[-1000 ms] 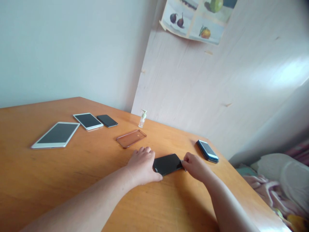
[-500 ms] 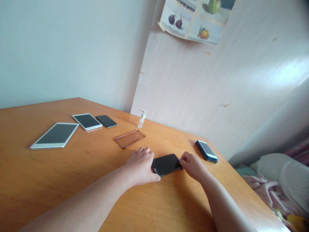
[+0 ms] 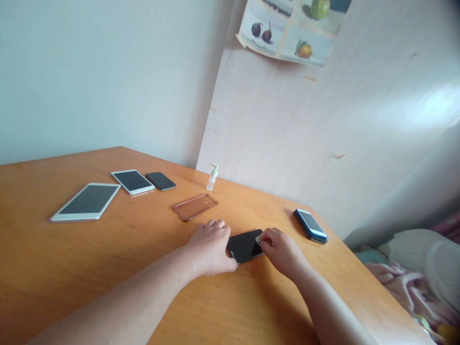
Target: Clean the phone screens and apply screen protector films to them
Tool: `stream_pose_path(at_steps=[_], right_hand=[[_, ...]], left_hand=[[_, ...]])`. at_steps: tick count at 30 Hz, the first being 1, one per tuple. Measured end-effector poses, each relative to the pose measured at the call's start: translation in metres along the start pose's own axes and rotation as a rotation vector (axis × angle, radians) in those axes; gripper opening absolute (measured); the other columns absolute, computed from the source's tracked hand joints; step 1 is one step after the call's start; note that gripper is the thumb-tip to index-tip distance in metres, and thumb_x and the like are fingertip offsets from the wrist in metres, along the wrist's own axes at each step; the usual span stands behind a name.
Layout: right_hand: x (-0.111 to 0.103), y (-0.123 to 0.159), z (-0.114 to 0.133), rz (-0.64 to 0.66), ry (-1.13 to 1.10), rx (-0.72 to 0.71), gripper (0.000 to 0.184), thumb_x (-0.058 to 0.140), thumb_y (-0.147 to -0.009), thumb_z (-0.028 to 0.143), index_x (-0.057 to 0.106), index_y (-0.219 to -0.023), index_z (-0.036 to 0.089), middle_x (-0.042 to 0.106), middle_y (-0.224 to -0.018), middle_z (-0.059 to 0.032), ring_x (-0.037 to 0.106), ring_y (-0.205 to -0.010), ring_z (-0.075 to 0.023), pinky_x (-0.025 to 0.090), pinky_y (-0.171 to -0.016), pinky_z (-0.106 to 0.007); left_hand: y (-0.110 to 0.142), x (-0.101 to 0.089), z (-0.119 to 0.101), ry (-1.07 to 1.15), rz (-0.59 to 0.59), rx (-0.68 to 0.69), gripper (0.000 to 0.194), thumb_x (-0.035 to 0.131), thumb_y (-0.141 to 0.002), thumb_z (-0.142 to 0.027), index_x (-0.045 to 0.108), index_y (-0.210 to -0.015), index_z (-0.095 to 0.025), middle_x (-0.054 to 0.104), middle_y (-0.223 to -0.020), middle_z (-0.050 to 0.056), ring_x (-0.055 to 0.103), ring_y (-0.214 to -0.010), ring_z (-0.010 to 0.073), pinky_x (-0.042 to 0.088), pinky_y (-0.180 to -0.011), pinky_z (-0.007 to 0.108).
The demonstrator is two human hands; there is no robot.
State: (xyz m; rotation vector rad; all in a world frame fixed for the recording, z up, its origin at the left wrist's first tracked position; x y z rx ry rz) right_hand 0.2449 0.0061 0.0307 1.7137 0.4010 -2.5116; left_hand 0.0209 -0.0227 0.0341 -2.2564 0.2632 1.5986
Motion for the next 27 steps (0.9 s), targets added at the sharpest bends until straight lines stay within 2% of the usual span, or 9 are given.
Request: stream_pose_path(at_steps=[3,7,9,16,18,21,24,27], right_hand=[[-0.001,0.002,0.003,-0.041,0.025,-0.046,0.016,0.053,-0.08,0.015,0.067,-0.082,0.019,0.062,-0.087,-0.0049,0.058,-0.082,-0.0163,0.04,-0.073,-0.026],[0.007,0.02,0.04,0.033,-0.104,-0.337,0.021,0.048,-0.088,0.017,0.068,-0.085,0.022,0.062,-0.091,-0.0048,0.058,-0.087,-0.0162,0.043,-0.076,-0.026],[0.009,0.023,0.047,0.041,-0.097,-0.395,0.024,0.046,-0.091,0.021,0.067,-0.081,0.023,0.062,-0.09,-0.0049,0.057,-0.087,-0.0169,0.043,-0.077,-0.027],[0.002,0.001,0.007,-0.067,0.181,-0.119,0.031,0.042,-0.095,0.029,0.062,-0.073,0.02,0.063,-0.082,-0.0066,0.058,-0.086,-0.02,0.042,-0.081,-0.031],[0.002,0.004,0.012,-0.044,0.165,-0.147,0.029,0.039,-0.096,0.027,0.064,-0.083,0.02,0.067,-0.088,-0.0075,0.061,-0.088,-0.0206,0.043,-0.081,-0.031],[0.006,0.016,0.037,0.054,0.071,-0.328,0.03,0.038,-0.096,0.024,0.063,-0.112,0.021,0.068,-0.114,-0.008,0.061,-0.105,-0.0212,0.042,-0.094,-0.035],[0.008,0.024,0.054,0.165,0.002,-0.481,0.041,0.038,-0.096,0.023,0.052,-0.134,0.025,0.054,-0.14,-0.0058,0.048,-0.13,-0.0215,0.029,-0.112,-0.042],[0.01,0.02,0.048,0.198,0.017,-0.461,0.044,0.036,-0.097,0.026,0.049,-0.139,0.027,0.049,-0.145,-0.0053,0.041,-0.136,-0.0219,0.021,-0.116,-0.048]], left_hand=[[0.0,0.0,0.0,0.004,0.007,0.001,0.046,0.067,-0.06,-0.054,0.058,-0.09,-0.02,0.058,-0.105,0.012,0.054,-0.103,0.0333,0.046,-0.084,0.044],[0.0,-0.001,-0.001,0.015,0.011,-0.011,0.052,0.067,-0.06,-0.063,0.058,-0.09,-0.02,0.058,-0.109,0.012,0.052,-0.108,0.0349,0.045,-0.087,0.045],[0.0,-0.001,-0.001,0.01,0.013,-0.02,0.052,0.066,-0.061,-0.063,0.058,-0.09,-0.02,0.058,-0.11,0.012,0.052,-0.108,0.0352,0.045,-0.087,0.045],[-0.001,0.002,0.0,0.028,-0.005,-0.02,0.049,0.069,-0.06,-0.057,0.058,-0.09,-0.021,0.058,-0.107,0.011,0.054,-0.105,0.0332,0.045,-0.086,0.042],[-0.001,0.003,0.0,0.039,-0.013,-0.032,0.05,0.07,-0.058,-0.056,0.057,-0.092,-0.02,0.058,-0.107,0.011,0.054,-0.105,0.0332,0.045,-0.085,0.042],[-0.002,0.005,0.0,0.057,-0.032,-0.047,0.053,0.071,-0.057,-0.054,0.056,-0.096,-0.021,0.059,-0.108,0.011,0.055,-0.104,0.0328,0.045,-0.085,0.042],[-0.003,0.006,0.0,0.085,-0.042,-0.061,0.056,0.07,-0.059,-0.052,0.054,-0.103,-0.021,0.061,-0.108,0.011,0.056,-0.105,0.0328,0.046,-0.085,0.041],[-0.003,0.007,0.0,0.127,-0.03,-0.077,0.068,0.07,-0.058,-0.049,0.049,-0.116,-0.02,0.063,-0.109,0.011,0.057,-0.107,0.0327,0.046,-0.087,0.041]])
Point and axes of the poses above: each hand's wrist, its own y-axis away from the middle knuckle, its own x-axis out of the palm, z = x × y, the point moved 1 cm from there along -y, towards the middle knuckle
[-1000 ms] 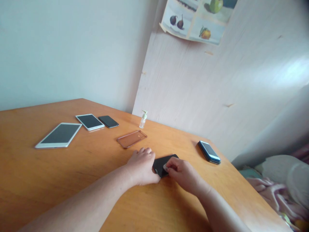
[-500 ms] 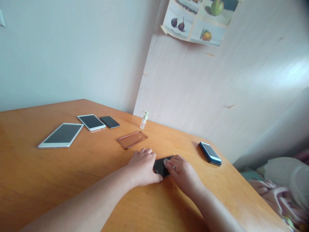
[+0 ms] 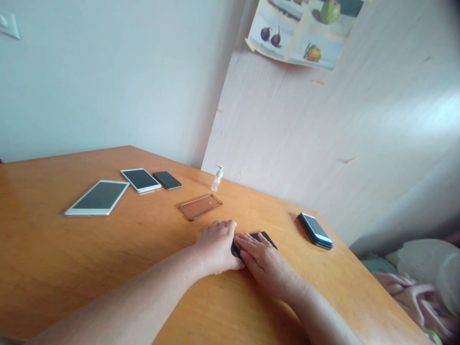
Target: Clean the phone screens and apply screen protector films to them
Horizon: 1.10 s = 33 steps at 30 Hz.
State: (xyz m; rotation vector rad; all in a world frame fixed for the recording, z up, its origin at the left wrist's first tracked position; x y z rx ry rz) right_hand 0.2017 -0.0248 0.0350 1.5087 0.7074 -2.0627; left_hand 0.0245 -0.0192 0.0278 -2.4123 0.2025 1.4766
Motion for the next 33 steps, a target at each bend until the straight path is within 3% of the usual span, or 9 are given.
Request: stream_pose_path(at_steps=[4,11,15,18,20,26,28,33], right_hand=[[-0.002,0.001,-0.016,-0.029,0.054,0.14,0.044,0.033,-0.099,0.032,0.05,-0.139,0.023,0.047,-0.145,-0.0087,0.039,-0.138,-0.0239,0.018,-0.117,-0.051],[-0.003,-0.002,0.014,0.082,-0.108,-0.055,0.047,0.025,-0.102,0.038,0.038,-0.146,0.032,0.039,-0.151,-0.003,0.032,-0.142,-0.0218,0.012,-0.118,-0.053],[0.002,-0.006,-0.012,0.032,0.043,0.112,0.048,0.025,-0.102,0.038,0.044,-0.144,0.025,0.041,-0.15,-0.0079,0.032,-0.141,-0.023,0.014,-0.117,-0.054],[0.004,-0.004,-0.039,-0.011,0.173,0.323,0.048,0.028,-0.101,0.034,0.046,-0.141,0.016,0.042,-0.148,-0.015,0.033,-0.141,-0.0264,0.016,-0.116,-0.057],[0.005,-0.001,-0.043,-0.015,0.204,0.369,0.049,0.03,-0.1,0.033,0.044,-0.142,0.013,0.041,-0.149,-0.0168,0.031,-0.142,-0.0273,0.016,-0.115,-0.057],[0.003,0.0,-0.003,0.082,0.086,0.101,0.051,0.025,-0.101,0.042,0.034,-0.149,0.028,0.031,-0.155,-0.0051,0.024,-0.144,-0.0216,0.014,-0.118,-0.051],[0.002,0.0,-0.005,0.086,0.1,0.131,0.051,0.023,-0.101,0.043,0.035,-0.148,0.027,0.031,-0.155,-0.0055,0.025,-0.144,-0.022,0.012,-0.118,-0.052],[0.0,0.001,-0.039,0.042,0.24,0.4,0.053,0.024,-0.101,0.039,0.041,-0.145,0.015,0.037,-0.151,-0.0139,0.03,-0.142,-0.028,0.011,-0.115,-0.06]], left_hand=[[0.0,0.0,0.0,0.011,0.014,-0.03,0.087,0.074,-0.053,-0.051,0.043,-0.127,-0.019,0.061,-0.119,0.014,0.055,-0.112,0.035,0.044,-0.092,0.044],[0.0,0.0,0.001,0.022,0.0,-0.012,0.095,0.066,-0.061,-0.043,0.03,-0.143,-0.012,0.057,-0.128,0.018,0.053,-0.117,0.0355,0.043,-0.097,0.046],[0.0,-0.001,0.001,0.023,0.021,-0.021,0.105,0.073,-0.054,-0.051,0.03,-0.142,-0.012,0.056,-0.129,0.017,0.051,-0.118,0.0373,0.042,-0.097,0.048],[0.0,-0.002,0.001,0.017,0.041,0.008,0.091,0.074,-0.054,-0.053,0.043,-0.132,-0.017,0.058,-0.124,0.014,0.053,-0.116,0.0352,0.043,-0.095,0.045],[-0.001,-0.002,0.001,0.001,0.038,0.036,0.077,0.073,-0.056,-0.054,0.051,-0.121,-0.02,0.059,-0.119,0.012,0.054,-0.113,0.0339,0.045,-0.093,0.044],[-0.002,0.002,0.005,-0.032,-0.008,0.071,0.049,0.069,-0.061,-0.052,0.058,-0.098,-0.023,0.061,-0.105,0.009,0.058,-0.103,0.0314,0.047,-0.083,0.039],[-0.002,0.003,0.005,-0.03,-0.018,0.068,0.05,0.07,-0.061,-0.051,0.057,-0.1,-0.022,0.062,-0.105,0.009,0.058,-0.102,0.0313,0.047,-0.082,0.039],[-0.002,0.003,0.004,-0.016,0.003,0.053,0.067,0.074,-0.055,-0.052,0.053,-0.111,-0.022,0.062,-0.111,0.009,0.057,-0.104,0.0322,0.047,-0.084,0.039]])
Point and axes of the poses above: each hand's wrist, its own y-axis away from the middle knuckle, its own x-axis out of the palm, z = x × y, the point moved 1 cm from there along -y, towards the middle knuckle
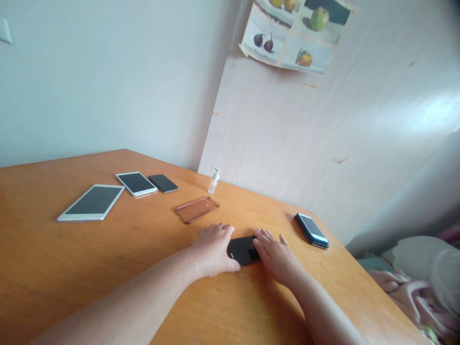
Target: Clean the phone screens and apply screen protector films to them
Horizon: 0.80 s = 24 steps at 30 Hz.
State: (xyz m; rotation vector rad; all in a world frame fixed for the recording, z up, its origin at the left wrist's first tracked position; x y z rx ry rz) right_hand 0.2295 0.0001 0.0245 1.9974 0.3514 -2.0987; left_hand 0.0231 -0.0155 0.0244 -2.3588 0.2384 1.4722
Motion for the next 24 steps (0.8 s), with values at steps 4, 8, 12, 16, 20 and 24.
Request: stream_pose_path(at_steps=[4,8,12,16,20,24], right_hand=[[-0.005,0.007,0.015,0.001,-0.085,-0.126,0.054,0.024,-0.101,0.041,0.039,-0.146,0.016,0.036,-0.152,-0.013,0.028,-0.143,-0.0257,0.012,-0.117,-0.055],[-0.014,0.021,0.048,0.057,-0.227,-0.393,0.052,0.021,-0.102,0.044,0.036,-0.148,0.025,0.032,-0.154,-0.0065,0.026,-0.144,-0.0213,0.01,-0.119,-0.05],[-0.011,0.012,0.032,0.043,-0.151,-0.257,0.052,0.02,-0.102,0.041,0.04,-0.146,0.022,0.036,-0.152,-0.0089,0.028,-0.143,-0.0222,0.012,-0.118,-0.053],[-0.002,-0.002,-0.003,0.012,0.001,-0.026,0.05,0.023,-0.101,0.035,0.045,-0.142,0.016,0.04,-0.149,-0.014,0.03,-0.142,-0.0254,0.014,-0.116,-0.058],[-0.005,0.006,0.008,-0.001,-0.01,-0.086,0.051,0.027,-0.1,0.035,0.043,-0.142,0.012,0.04,-0.149,-0.0164,0.031,-0.142,-0.0252,0.019,-0.117,-0.052],[-0.013,0.019,0.036,0.032,-0.13,-0.305,0.052,0.024,-0.101,0.04,0.04,-0.146,0.018,0.037,-0.152,-0.0086,0.029,-0.143,-0.0207,0.019,-0.118,-0.044]], left_hand=[[0.0,0.001,0.0,0.015,-0.007,-0.008,0.066,0.072,-0.056,-0.05,0.053,-0.111,-0.021,0.063,-0.109,0.01,0.058,-0.103,0.0325,0.047,-0.083,0.039],[0.001,0.003,0.002,0.032,-0.049,-0.009,0.069,0.067,-0.062,-0.043,0.047,-0.123,-0.02,0.063,-0.114,0.012,0.058,-0.107,0.0318,0.046,-0.087,0.039],[0.001,0.001,0.0,0.042,-0.017,-0.027,0.076,0.07,-0.058,-0.047,0.045,-0.125,-0.02,0.063,-0.115,0.011,0.059,-0.107,0.0326,0.047,-0.085,0.039],[0.001,-0.003,-0.002,0.037,0.012,-0.015,0.078,0.074,-0.055,-0.049,0.047,-0.122,-0.021,0.063,-0.113,0.01,0.059,-0.106,0.0324,0.047,-0.084,0.037],[0.001,-0.002,-0.001,0.032,0.007,-0.015,0.071,0.074,-0.056,-0.049,0.051,-0.117,-0.022,0.063,-0.111,0.01,0.059,-0.104,0.0318,0.047,-0.084,0.037],[0.0,0.001,0.001,0.025,-0.03,0.014,0.066,0.071,-0.06,-0.05,0.052,-0.116,-0.021,0.063,-0.109,0.01,0.059,-0.104,0.0311,0.047,-0.087,0.039]])
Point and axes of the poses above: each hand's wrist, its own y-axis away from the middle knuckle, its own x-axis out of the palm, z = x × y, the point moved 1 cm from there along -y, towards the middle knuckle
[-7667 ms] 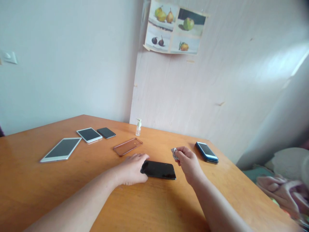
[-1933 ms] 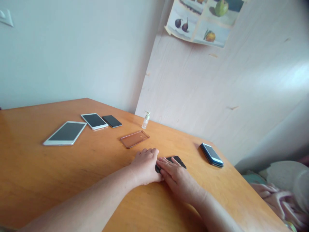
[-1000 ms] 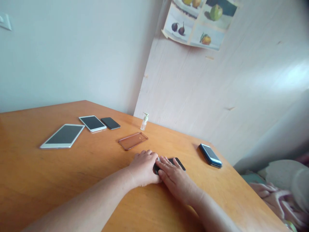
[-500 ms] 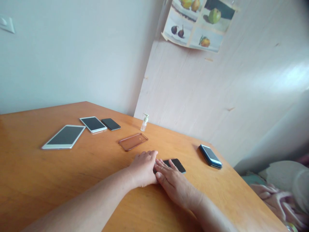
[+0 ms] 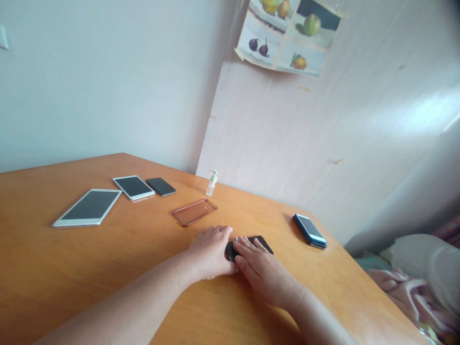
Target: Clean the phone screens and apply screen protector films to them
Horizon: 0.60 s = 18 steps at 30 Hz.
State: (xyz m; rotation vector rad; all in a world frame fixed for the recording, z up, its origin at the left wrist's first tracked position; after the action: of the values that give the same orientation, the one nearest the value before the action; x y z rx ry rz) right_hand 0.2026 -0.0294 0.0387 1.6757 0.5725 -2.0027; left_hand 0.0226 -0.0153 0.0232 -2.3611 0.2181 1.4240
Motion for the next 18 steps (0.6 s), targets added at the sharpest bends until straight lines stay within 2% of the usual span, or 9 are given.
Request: stream_pose_path(at_steps=[2,7,9,14,16,18], right_hand=[[-0.001,-0.001,-0.002,-0.002,-0.003,0.017,0.052,0.022,-0.101,0.04,0.041,-0.145,0.019,0.038,-0.152,-0.0085,0.03,-0.142,-0.0209,0.018,-0.118,-0.045],[-0.001,-0.005,-0.033,-0.031,0.086,0.221,0.053,0.022,-0.101,0.037,0.046,-0.141,0.013,0.043,-0.147,-0.0156,0.034,-0.14,-0.0253,0.016,-0.116,-0.054],[-0.001,-0.005,-0.029,-0.034,0.054,0.187,0.053,0.022,-0.101,0.039,0.045,-0.142,0.015,0.042,-0.148,-0.0142,0.033,-0.141,-0.0251,0.015,-0.117,-0.054],[-0.002,-0.002,0.008,0.002,-0.093,-0.086,0.05,0.02,-0.102,0.041,0.037,-0.147,0.028,0.035,-0.153,-0.0044,0.028,-0.143,-0.0214,0.008,-0.119,-0.052],[-0.003,-0.003,0.009,0.004,-0.076,-0.078,0.05,0.019,-0.102,0.04,0.037,-0.147,0.028,0.036,-0.153,-0.0036,0.028,-0.143,-0.0206,0.008,-0.119,-0.051],[-0.002,-0.004,-0.005,-0.005,-0.006,0.034,0.05,0.019,-0.102,0.038,0.041,-0.145,0.025,0.038,-0.151,-0.0066,0.031,-0.142,-0.0217,0.01,-0.118,-0.052]], left_hand=[[0.0,-0.001,0.0,0.001,-0.001,0.003,0.064,0.071,-0.061,-0.049,0.051,-0.115,-0.022,0.064,-0.109,0.009,0.059,-0.104,0.0307,0.046,-0.087,0.039],[0.0,-0.004,-0.003,-0.007,0.039,-0.016,0.068,0.073,-0.057,-0.049,0.051,-0.114,-0.022,0.063,-0.111,0.01,0.059,-0.104,0.0311,0.047,-0.085,0.038],[0.0,-0.003,-0.003,-0.012,0.03,-0.018,0.069,0.073,-0.056,-0.05,0.05,-0.115,-0.022,0.063,-0.11,0.009,0.059,-0.104,0.0314,0.047,-0.085,0.038],[0.0,0.002,-0.001,-0.01,-0.018,-0.019,0.067,0.068,-0.064,-0.044,0.047,-0.123,-0.02,0.063,-0.114,0.011,0.059,-0.107,0.0313,0.046,-0.088,0.04],[0.001,0.001,-0.001,-0.004,-0.011,-0.026,0.072,0.069,-0.063,-0.044,0.045,-0.125,-0.019,0.063,-0.117,0.012,0.059,-0.108,0.0319,0.047,-0.089,0.04],[0.001,-0.001,-0.002,0.004,0.022,-0.035,0.078,0.073,-0.058,-0.048,0.045,-0.126,-0.019,0.063,-0.117,0.012,0.059,-0.108,0.0332,0.048,-0.088,0.041]])
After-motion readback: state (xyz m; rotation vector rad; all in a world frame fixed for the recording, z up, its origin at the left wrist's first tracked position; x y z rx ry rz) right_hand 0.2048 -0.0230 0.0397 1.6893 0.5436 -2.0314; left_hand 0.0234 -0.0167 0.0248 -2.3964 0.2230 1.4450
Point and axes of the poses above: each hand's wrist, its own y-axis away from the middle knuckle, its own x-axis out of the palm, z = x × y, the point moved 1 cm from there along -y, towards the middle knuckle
